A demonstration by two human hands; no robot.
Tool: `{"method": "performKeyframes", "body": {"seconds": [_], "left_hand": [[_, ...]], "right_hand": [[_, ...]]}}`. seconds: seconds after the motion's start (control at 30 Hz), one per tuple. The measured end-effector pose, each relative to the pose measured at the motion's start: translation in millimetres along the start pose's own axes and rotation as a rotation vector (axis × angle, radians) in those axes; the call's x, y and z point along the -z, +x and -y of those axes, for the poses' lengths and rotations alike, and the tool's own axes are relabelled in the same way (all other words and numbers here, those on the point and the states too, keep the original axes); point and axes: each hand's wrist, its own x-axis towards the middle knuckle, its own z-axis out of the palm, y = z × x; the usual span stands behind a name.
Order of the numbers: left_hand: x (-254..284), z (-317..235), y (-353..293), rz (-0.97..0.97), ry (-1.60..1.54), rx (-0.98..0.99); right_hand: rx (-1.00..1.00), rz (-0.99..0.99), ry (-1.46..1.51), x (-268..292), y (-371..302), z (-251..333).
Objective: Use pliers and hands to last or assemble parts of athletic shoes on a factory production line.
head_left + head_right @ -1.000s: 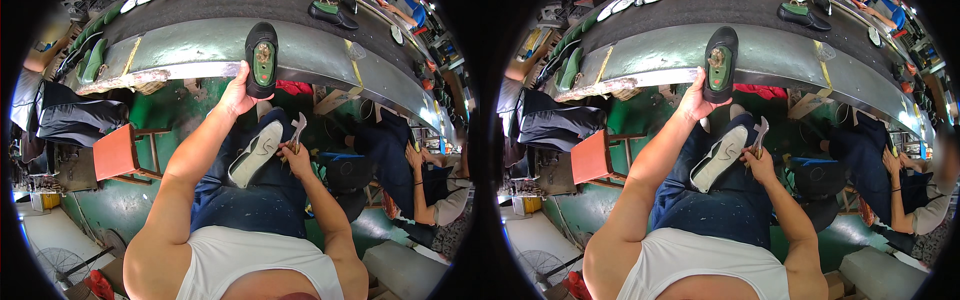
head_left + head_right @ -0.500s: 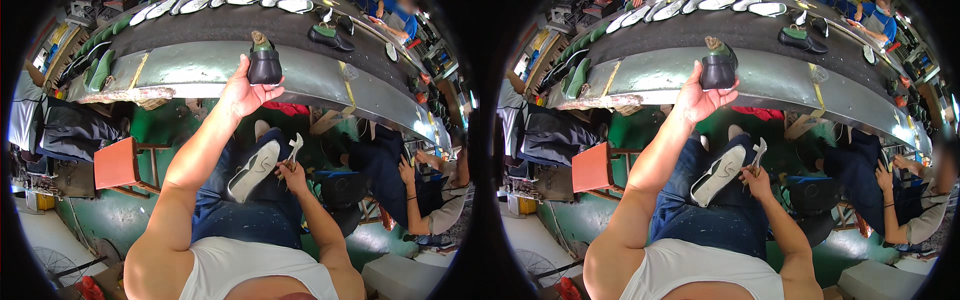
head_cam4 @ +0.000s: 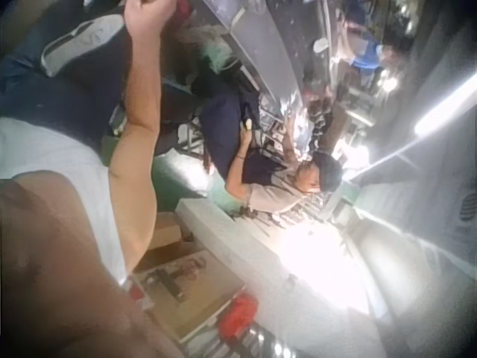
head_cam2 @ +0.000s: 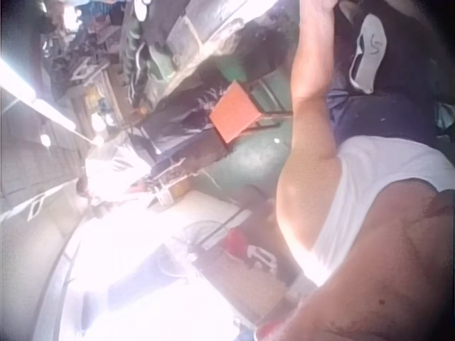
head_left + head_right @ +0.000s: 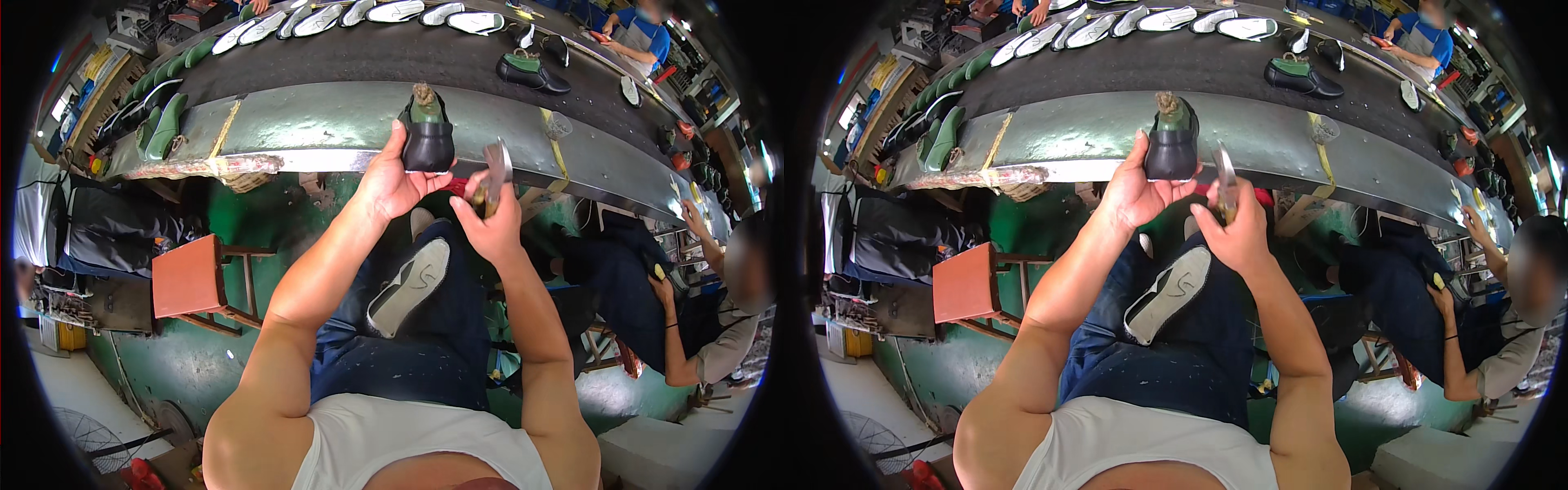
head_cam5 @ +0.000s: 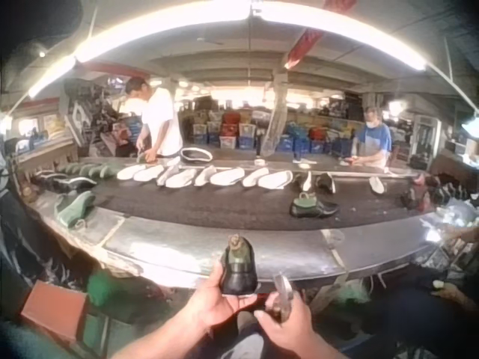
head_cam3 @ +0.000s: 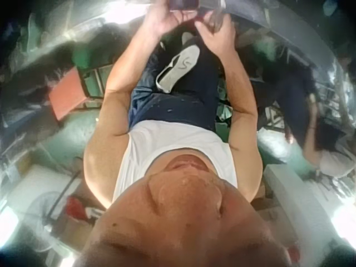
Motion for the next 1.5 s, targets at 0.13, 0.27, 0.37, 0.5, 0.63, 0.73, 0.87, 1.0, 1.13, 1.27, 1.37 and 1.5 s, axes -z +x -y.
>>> {"method": "performKeyframes", "body": {"seconds": [0.13, 0.27, 0.37, 0.5, 0.63, 0.73, 0.87, 1.0, 1.13, 1.27, 1.37, 1.5], "left_hand": [[-1, 8, -6, 0.014, 0.02, -0.002], [2, 11, -11, 0.081, 0.011, -0.01], [0, 10, -13, 0.078, -0.046, 0.015], [-1, 9, -14, 0.089, -0.024, -0.002], [-4, 12, -15, 0.028, 0.001, -0.014], [-6, 12, -16, 0.026, 0.001, -0.008], [-5, 13, -15, 0.022, 0.012, -0.014], [-4, 13, -16, 0.033, 0.018, -0.018], [-1, 13, -14, 0.009, 0.03, -0.021], [-11, 2, -10, 0.022, 0.114, -0.039], [-33, -14, -1, 0.041, 0.275, -0.14], [-28, -19, 36, -0.207, 0.644, -0.517]], "right_hand": [[0.057, 0.031, -0.059, -10, 23, 18], [0.106, 0.054, -0.127, -14, 31, 18], [0.132, 0.073, -0.143, -12, 36, 16], [0.137, 0.112, -0.14, -13, 34, 21], [0.165, 0.095, -0.198, -13, 33, 17], [0.176, 0.079, -0.217, -13, 32, 17], [0.125, 0.089, -0.195, -13, 35, 19], [0.105, 0.058, -0.158, -14, 35, 22], [0.019, 0.08, -0.142, -15, 41, 25], [0.036, -0.006, -0.057, -12, 62, 11], [-0.003, 0.029, 0.138, -13, 85, 1], [0.017, -0.059, 0.082, -19, 127, 12]]}}
